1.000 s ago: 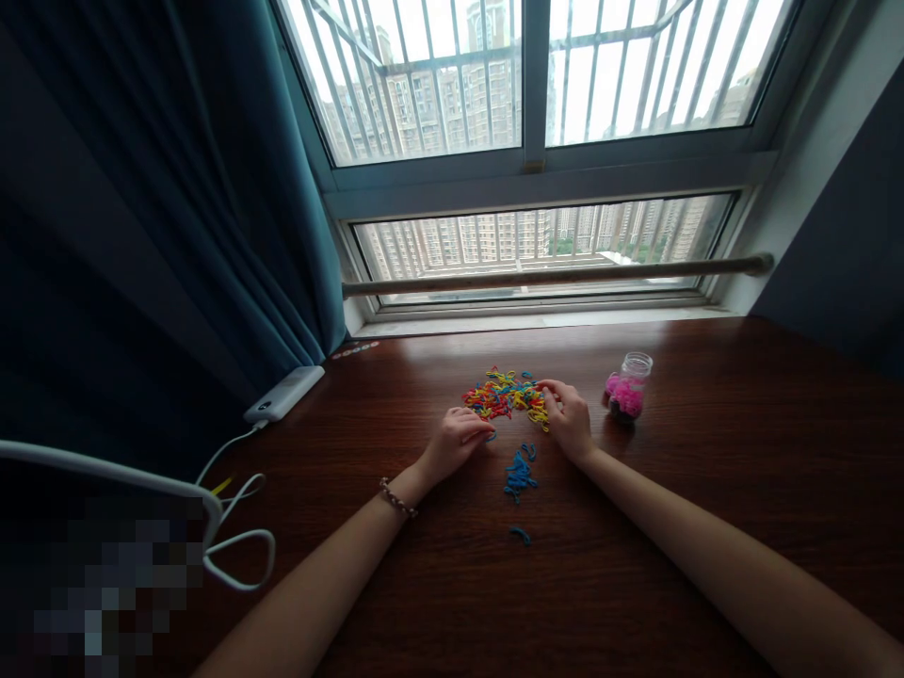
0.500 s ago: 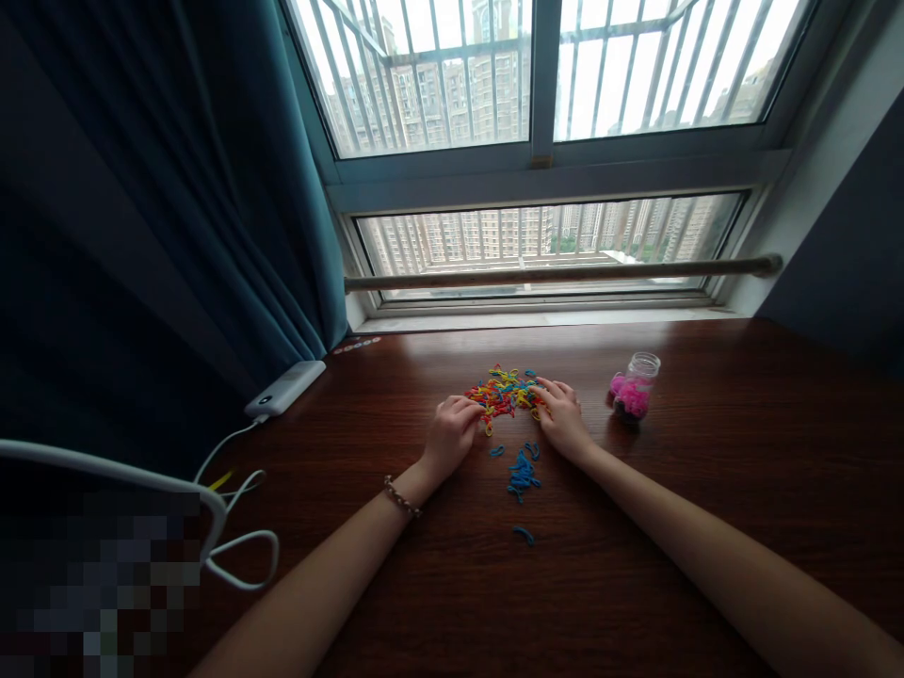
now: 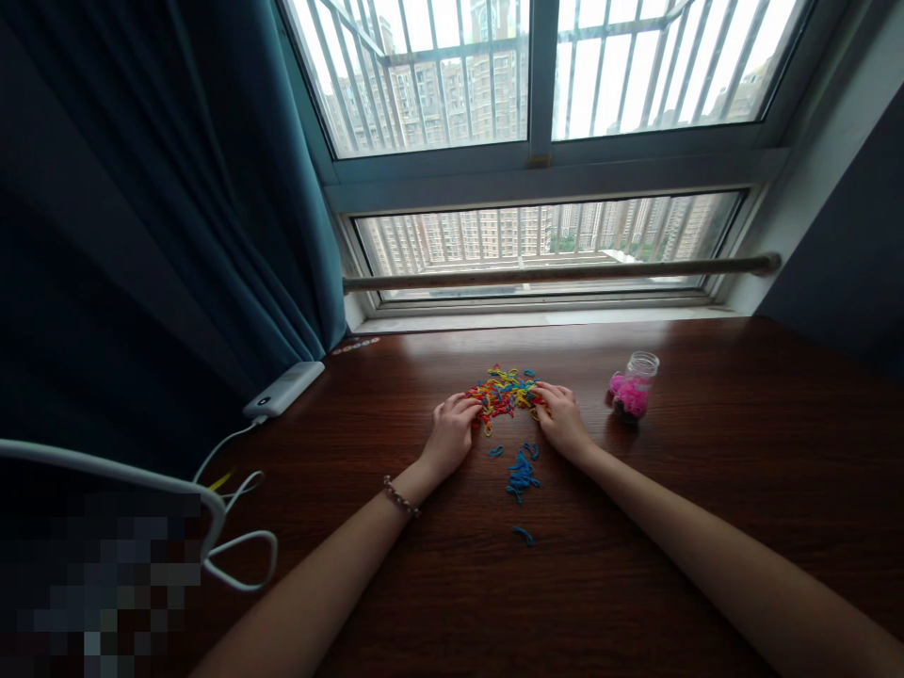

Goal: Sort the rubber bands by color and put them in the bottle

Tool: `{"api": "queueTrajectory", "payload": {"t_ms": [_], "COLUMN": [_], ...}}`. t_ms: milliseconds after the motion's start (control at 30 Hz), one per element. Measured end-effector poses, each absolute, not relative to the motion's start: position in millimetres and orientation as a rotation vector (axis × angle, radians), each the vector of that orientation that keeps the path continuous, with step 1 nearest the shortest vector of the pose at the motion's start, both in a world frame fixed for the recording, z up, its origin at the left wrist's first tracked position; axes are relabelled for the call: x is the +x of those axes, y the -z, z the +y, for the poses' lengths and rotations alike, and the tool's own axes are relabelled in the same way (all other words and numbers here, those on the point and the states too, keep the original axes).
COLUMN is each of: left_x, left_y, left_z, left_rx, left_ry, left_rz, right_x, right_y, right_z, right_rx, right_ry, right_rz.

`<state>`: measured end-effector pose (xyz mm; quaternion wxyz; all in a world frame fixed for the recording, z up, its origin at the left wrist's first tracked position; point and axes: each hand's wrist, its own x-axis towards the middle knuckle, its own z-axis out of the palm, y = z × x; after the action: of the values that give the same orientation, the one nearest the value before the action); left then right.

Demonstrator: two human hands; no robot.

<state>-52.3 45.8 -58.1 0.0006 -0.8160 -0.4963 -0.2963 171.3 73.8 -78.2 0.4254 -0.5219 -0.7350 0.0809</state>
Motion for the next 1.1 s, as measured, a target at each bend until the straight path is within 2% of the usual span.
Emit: {"api": "queueTrajectory", "payload": {"t_ms": [267,633,800,1100], "left_x": [-51.1,-57.4,-57.6,-59.4], "left_y": [51.1,52.3,52.9,49.6], "left_z": [44.7,49.9,50.6,49.3], "left_rx": [-2.466,-2.319,-2.336,-2.399], "left_ry": [1.28,1.826,1.878,1.732], "left_rz": [-1.554,-1.905,-1.85,-1.743], "right_x": [172.6,173.8,171.7,170.6], "right_y": [76.6,66.6,56.8,52.9], "right_z": [74.8,68.6,60.1,56.0], "right_rx": [-1.293,-1.248,-1.17,-1.105], "right_ry": [-0.214,-0.282,-0.32,-0.351], "right_rz": [-1.791,-1.65,-1.59,-1.578]}}
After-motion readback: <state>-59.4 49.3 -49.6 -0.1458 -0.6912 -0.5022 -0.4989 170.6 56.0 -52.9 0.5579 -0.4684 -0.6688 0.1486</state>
